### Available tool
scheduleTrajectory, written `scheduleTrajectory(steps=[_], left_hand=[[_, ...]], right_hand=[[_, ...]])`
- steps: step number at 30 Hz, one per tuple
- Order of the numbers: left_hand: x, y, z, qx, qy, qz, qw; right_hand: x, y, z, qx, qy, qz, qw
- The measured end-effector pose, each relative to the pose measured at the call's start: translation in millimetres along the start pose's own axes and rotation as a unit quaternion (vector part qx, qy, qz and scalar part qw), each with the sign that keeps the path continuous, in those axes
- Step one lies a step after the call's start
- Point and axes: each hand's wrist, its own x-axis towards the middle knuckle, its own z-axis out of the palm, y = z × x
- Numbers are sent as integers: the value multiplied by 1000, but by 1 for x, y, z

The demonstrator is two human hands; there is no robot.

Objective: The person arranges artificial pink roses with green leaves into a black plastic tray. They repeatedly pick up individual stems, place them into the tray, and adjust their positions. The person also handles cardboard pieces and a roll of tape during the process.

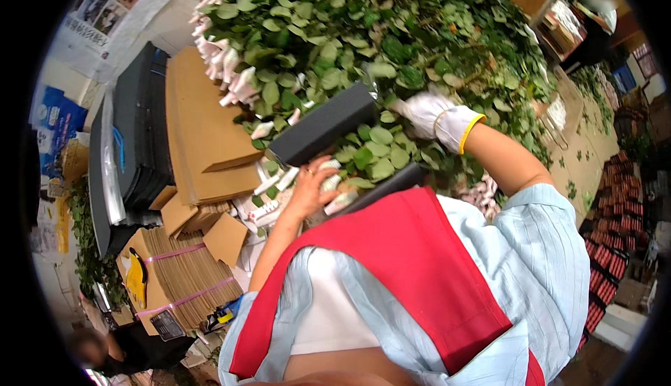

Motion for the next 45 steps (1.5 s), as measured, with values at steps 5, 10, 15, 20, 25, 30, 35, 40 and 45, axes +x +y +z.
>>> scheduleTrajectory(steps=[5, 10, 15, 20, 25, 30, 35, 40, 45], left_hand=[[-1, -3, 7, 1, 30, -21, 999], [-3, 5, 4, 40, 7, -24, 999], [-4, 15, 1, 59, -2, -36, 998], [-11, 34, -7, 20, -70, -106, 992], [-26, 48, 4, -84, 15, -156, 984], [-44, 40, 26, -169, 129, -128, 969], [-55, 25, 37, -224, 96, -122, 962], [-49, 21, 36, -203, 101, -136, 964], [-45, 27, 27, -148, 73, -136, 977]], right_hand=[[-12, 2, 24, -83, 217, -46, 972], [-28, -1, 27, -71, 189, 18, 979], [-63, 63, -7, -77, 211, 54, 973], [-88, 114, -117, 48, 388, 35, 920], [52, 56, -264, -46, 454, -18, 890], [213, -5, -246, -187, 641, -5, 744], [291, -9, -105, 24, 388, -33, 921], [284, -12, -88, 21, 425, 42, 904], [155, -26, -137, -121, 525, -55, 841]])
